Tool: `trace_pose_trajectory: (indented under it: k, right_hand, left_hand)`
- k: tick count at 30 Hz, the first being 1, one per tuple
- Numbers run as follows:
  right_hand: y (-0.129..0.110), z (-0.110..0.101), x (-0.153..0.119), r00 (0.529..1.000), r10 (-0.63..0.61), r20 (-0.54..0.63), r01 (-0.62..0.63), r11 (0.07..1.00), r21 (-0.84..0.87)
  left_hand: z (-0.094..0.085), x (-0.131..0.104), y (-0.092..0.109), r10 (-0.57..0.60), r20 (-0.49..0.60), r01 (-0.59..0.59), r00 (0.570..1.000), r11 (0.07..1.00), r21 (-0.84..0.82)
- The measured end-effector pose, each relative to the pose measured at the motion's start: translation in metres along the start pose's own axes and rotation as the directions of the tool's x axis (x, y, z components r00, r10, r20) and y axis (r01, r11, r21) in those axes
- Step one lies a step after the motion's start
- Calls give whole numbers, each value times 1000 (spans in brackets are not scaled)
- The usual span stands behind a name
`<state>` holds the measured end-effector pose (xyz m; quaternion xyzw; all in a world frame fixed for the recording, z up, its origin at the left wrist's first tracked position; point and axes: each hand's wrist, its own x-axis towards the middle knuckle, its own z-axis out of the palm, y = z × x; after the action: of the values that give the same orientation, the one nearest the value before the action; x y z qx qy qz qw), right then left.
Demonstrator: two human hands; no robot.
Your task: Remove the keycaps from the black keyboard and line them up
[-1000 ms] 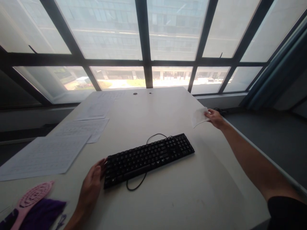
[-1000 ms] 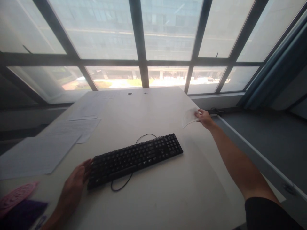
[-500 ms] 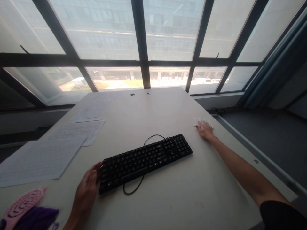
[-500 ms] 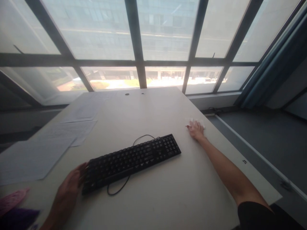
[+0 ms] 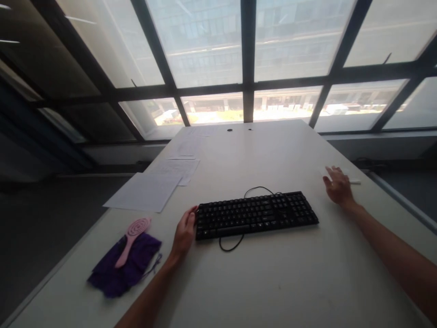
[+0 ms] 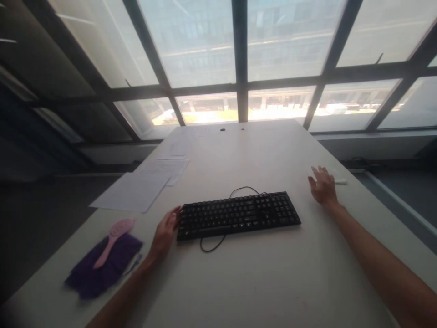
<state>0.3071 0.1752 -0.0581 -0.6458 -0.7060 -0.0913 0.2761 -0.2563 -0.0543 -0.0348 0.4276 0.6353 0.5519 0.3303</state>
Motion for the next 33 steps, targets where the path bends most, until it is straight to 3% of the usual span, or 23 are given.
trace_pose_trajectory:
  k: [2, 4, 9, 13, 16, 18, 25, 33]
  right_hand:
    - [-50, -7, -9, 993, -55, -100, 69, 987, 145]
    - [-110, -17, -20, 985, -123, -123, 153, 946, 286]
    - [-250, -34, -57, 929, -371, 23, 301, 787, 538]
    - [-317, -32, -89, 821, -551, 151, 374, 718, 587]
    - [-340, -30, -108, 717, -671, 189, 487, 676, 553]
    - [-344, -29, -115, 678, -707, 200, 543, 666, 511]
    - [-337, -22, -119, 696, -694, 184, 583, 696, 421]
    - [-336, -15, -121, 696, -698, 167, 593, 690, 415]
  left_hand:
    - [0, -1, 3, 28, 3, -28, 1000, 996, 88]
    - [0, -2, 6, 45, 21, -48, 999, 986, 157]
    - [-2, 0, 14, 47, 92, -63, 995, 981, 186]
    - [-3, 0, 13, 123, 125, -149, 985, 961, 232]
    - [-3, -2, 11, 176, 138, -211, 975, 927, 311]
    - [-3, -4, 9, 201, 160, -246, 967, 899, 361]
    - [-4, -11, 11, 215, 261, -298, 941, 893, 338]
    - [-9, -26, 19, 206, 214, -268, 955, 909, 318]
